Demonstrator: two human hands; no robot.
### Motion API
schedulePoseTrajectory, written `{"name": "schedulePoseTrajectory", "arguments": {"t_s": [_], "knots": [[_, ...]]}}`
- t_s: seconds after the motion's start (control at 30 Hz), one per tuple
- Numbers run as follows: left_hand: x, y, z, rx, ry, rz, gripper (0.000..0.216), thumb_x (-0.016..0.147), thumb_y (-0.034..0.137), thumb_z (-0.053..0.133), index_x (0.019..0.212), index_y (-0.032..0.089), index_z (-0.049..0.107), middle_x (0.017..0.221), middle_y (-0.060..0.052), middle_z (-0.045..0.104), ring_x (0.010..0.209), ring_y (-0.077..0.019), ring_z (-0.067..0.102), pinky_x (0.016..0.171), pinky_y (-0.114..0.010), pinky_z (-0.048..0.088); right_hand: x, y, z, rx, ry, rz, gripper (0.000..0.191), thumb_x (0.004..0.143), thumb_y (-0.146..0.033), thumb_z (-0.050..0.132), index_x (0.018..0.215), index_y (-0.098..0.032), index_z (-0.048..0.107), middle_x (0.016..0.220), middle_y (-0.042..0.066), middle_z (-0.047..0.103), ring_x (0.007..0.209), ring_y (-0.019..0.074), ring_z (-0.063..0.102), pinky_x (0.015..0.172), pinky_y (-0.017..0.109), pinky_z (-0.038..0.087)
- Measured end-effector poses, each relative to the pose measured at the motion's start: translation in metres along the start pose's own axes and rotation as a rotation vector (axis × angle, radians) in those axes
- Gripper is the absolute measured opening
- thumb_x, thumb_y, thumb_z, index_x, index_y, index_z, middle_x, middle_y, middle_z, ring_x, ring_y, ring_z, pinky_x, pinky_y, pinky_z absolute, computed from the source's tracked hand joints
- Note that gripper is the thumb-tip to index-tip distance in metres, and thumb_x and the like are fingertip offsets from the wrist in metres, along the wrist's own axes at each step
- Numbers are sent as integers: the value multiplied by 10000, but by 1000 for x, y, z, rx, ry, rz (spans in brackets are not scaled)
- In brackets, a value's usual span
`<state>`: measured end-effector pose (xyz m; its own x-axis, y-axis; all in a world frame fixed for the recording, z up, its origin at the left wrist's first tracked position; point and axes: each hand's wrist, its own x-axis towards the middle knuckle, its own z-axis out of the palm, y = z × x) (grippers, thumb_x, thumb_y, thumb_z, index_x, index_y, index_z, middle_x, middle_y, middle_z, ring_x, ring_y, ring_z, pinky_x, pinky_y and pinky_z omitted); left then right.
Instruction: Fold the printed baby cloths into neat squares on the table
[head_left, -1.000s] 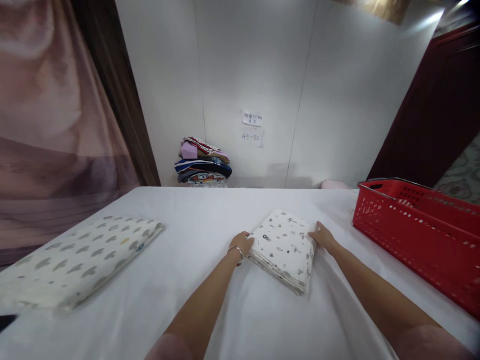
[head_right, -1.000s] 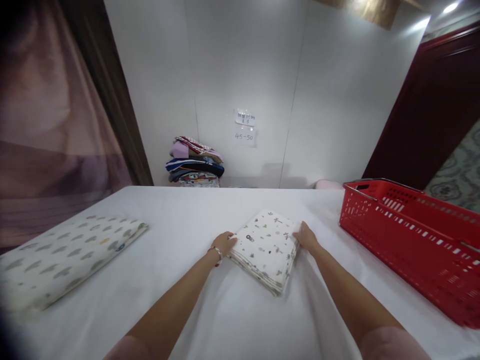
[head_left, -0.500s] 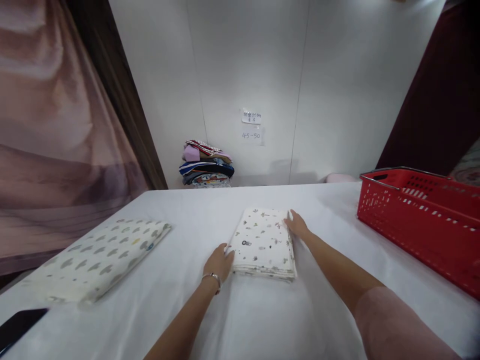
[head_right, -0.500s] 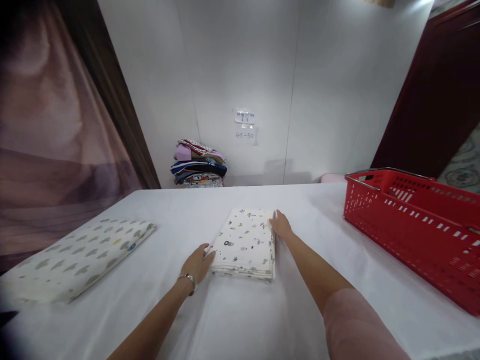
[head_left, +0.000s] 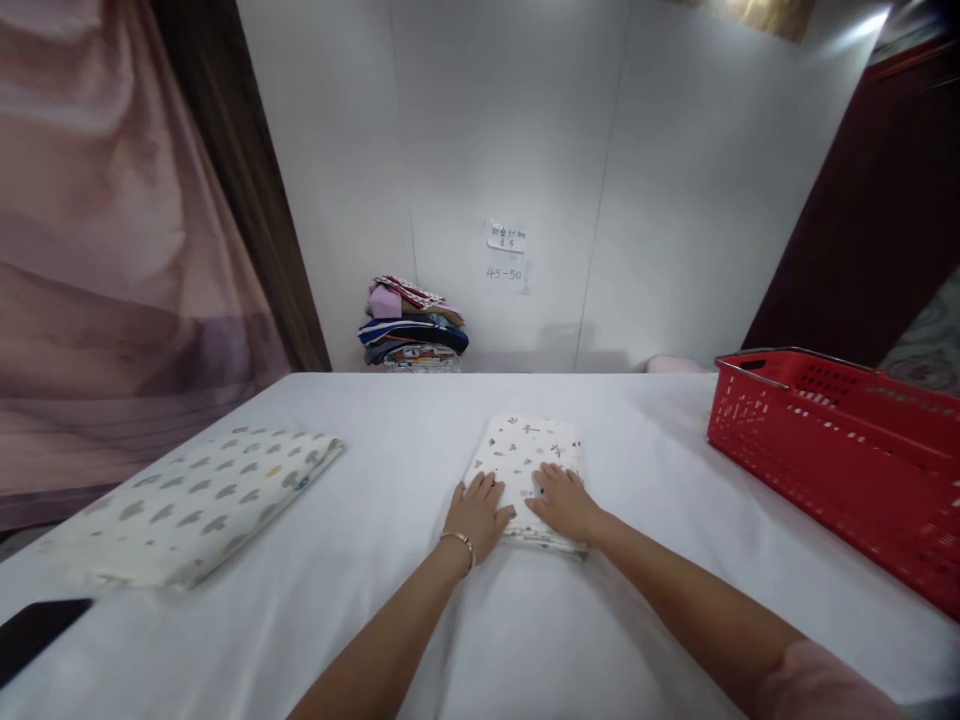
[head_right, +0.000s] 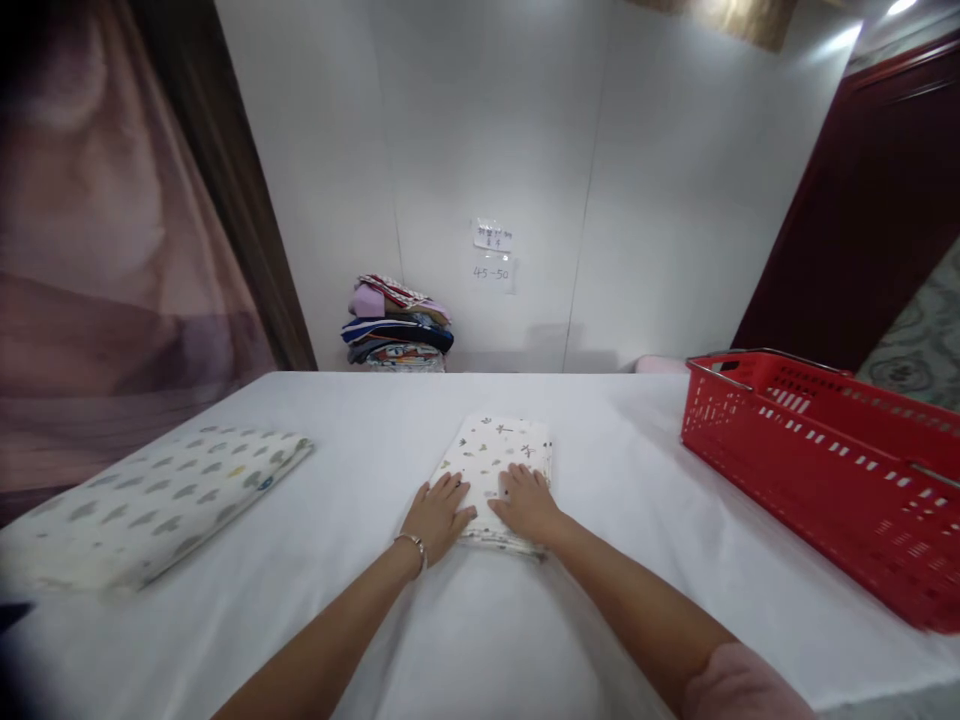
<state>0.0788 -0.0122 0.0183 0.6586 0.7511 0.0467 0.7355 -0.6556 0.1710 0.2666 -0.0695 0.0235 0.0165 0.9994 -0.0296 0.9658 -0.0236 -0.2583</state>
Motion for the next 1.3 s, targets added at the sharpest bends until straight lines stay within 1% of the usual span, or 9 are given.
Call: {"name": "schedulePoseTrajectory", "arguments": {"t_s": [0.1, 0.27, 0.43, 0.57, 0.67, 0.8, 0.93, 1.1, 1.3], "knots": [[3, 1, -8, -39, -37, -14, 528, 858, 496, 288, 1307, 239, 396, 1444, -39, 274, 1338, -225, 184, 1067, -483, 170, 18, -1, -13, -40, 80, 16, 646, 852, -530, 323, 1360, -130, 319, 1459, 124, 202, 1345, 253, 102, 1061, 416, 70], [7, 1, -8, -34, 7, -19, 591, 844, 576, 243, 1308, 245, 400, 1450, -44, 257, 1348, -240, 141, 1068, -508, 130, 66, 13, -30, -130, 186, 103, 630, 869, -486, 304, 1371, -105, 281, 1463, 130, 182, 1340, 256, 110, 1053, 411, 87], [3, -4, 9, -17, 32, 0, 606, 858, 561, 193, 1347, 237, 346, 1461, -44, 222, 1352, -239, 123, 1065, -510, 135, 92, 55, -14, -198, 112, 278, 634, 870, -502, 270, 1363, -105, 299, 1454, 133, 210, 1337, 260, 127, 1041, 433, 116], [2, -6, 15, -22, 45, 4, 612, 859, 565, 177, 1348, 237, 345, 1461, -48, 221, 1352, -242, 120, 1063, -516, 134, 96, 73, -3, -210, 78, 282, 641, 866, -523, 254, 1331, -95, 358, 1430, 151, 265, 1323, 278, 167, 1028, 465, 144], [2, -5, 16, -32, 61, 8, 616, 859, 567, 171, 1342, 234, 356, 1458, -55, 228, 1352, -246, 119, 1059, -524, 135, 106, 62, -6, -235, 86, 259, 656, 863, -532, 256, 1347, -95, 328, 1446, 144, 227, 1330, 276, 132, 1043, 468, 102], [2, -4, 18, -36, 76, 6, 615, 860, 564, 167, 1343, 233, 356, 1459, -58, 224, 1352, -249, 113, 1059, -529, 126, 139, 21, -7, -206, 83, 127, 676, 874, -551, 190, 1394, -121, 225, 1476, 105, 142, 1349, 233, 66, 1060, 425, 77], [2, -3, 18, -35, 68, 0, 620, 861, 566, 165, 1352, 233, 342, 1463, -58, 214, 1353, -247, 110, 1064, -525, 123, 168, -10, 5, -147, 33, 36, 663, 874, -552, 197, 1395, -142, 228, 1475, 97, 151, 1346, 233, 85, 1053, 434, 93], [4, -3, 23, -28, 92, -7, 620, 860, 564, 168, 1353, 229, 339, 1460, -59, 225, 1353, -250, 110, 1059, -532, 135, 177, -11, 20, -131, 35, 23, 686, 876, -551, 176, 1408, -117, 172, 1478, 97, 132, 1346, 226, 79, 1057, 456, 72], [4, -3, 25, -21, 109, -4, 611, 864, 552, 155, 1345, 230, 351, 1456, -64, 237, 1353, -243, 108, 1059, -530, 132, 176, -8, 20, -138, 20, 26, 669, 879, -544, 184, 1408, -135, 170, 1479, 88, 134, 1347, 217, 80, 1059, 451, 76]]}}
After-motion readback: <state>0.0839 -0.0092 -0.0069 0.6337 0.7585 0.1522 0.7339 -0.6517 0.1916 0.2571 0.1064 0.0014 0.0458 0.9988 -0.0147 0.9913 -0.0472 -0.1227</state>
